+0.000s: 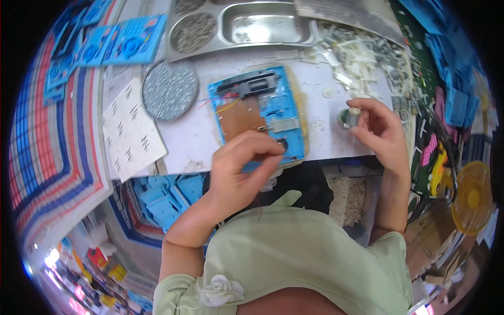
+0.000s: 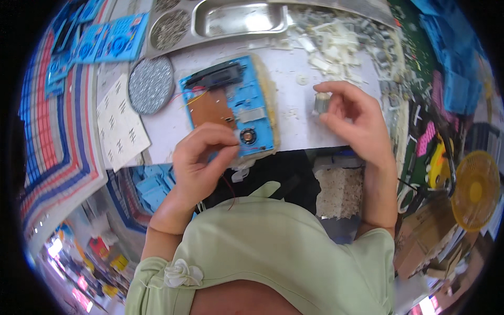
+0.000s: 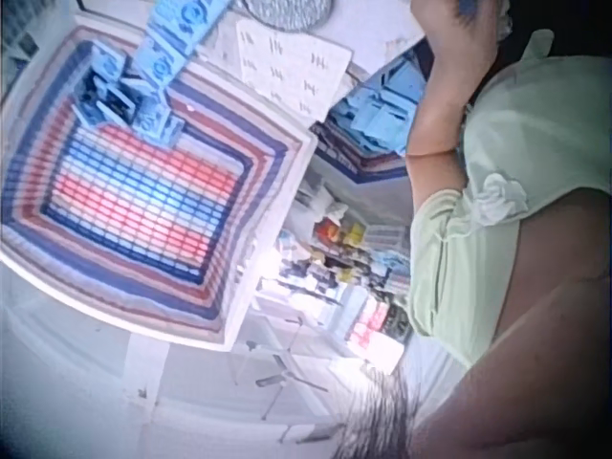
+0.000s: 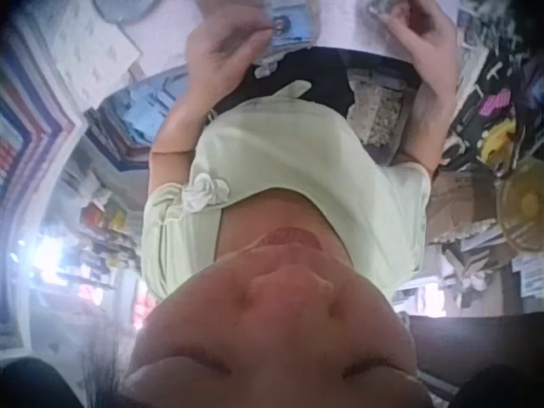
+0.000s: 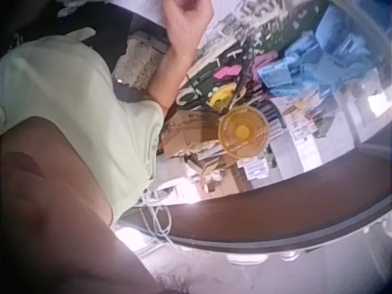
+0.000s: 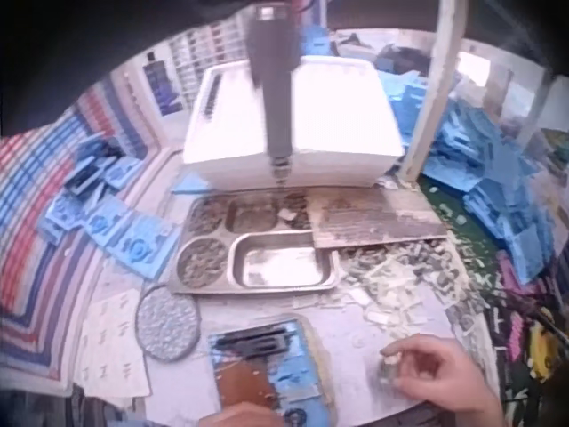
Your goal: Assemble and solder components into a blue plastic housing.
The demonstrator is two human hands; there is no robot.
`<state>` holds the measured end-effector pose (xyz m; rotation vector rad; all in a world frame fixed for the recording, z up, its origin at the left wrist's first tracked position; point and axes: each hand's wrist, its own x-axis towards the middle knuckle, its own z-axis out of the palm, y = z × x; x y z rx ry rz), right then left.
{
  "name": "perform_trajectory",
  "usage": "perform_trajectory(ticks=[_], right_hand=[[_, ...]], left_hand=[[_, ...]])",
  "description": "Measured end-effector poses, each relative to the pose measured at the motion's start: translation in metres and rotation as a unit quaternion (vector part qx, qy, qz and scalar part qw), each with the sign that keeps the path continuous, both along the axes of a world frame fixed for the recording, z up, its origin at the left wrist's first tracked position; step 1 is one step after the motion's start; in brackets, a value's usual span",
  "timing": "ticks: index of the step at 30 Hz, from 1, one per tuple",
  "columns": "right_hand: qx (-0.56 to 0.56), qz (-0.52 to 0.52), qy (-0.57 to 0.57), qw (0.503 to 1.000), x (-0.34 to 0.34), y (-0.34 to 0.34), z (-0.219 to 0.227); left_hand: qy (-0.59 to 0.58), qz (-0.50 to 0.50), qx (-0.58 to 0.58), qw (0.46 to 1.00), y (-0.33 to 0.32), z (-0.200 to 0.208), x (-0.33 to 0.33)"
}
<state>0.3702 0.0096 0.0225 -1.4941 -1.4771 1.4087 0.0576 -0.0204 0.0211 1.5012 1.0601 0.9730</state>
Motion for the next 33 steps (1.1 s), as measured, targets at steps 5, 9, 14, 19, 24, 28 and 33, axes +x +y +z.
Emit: perform_trajectory(ticks=[5,9,14,19,24,28,33], right_hand=[[-0.091,-0.023,0.305,0.948,-0.076,-0.033,-0.019],[-0.15,0.015,0.369,0.917,-0.093,-0.024,-0.013],[-0.147,0.03,0.291,0.945,-0.092,-0.022,-0.023],[-0.082,0.035,0.211,0.973,-0.094,-0.025,-0.016],[0.111,0.015,0.065,0.992,-0.104,-0.032,-0.018],[0.144,0.16,-0.028,0.976,-0.094,-0.007,0.015],[0.34,0.179,-0.065,0.921,-0.104,-0.01,0.013]], left_hand=[[-0.025,0.013,-0.031,0.999,-0.009,-0.009,0.007],[-0.036,0.016,-0.03,0.999,-0.01,-0.009,0.005],[-0.025,-0.02,-0.072,0.997,-0.011,-0.006,-0.001],[-0.036,-0.015,-0.071,0.997,-0.013,-0.009,-0.001],[0.03,0.02,0.123,0.992,-0.006,-0.013,-0.002],[0.074,0.021,0.272,0.959,-0.002,-0.02,-0.004],[-0.005,0.013,0.183,0.983,-0.003,-0.015,-0.009]])
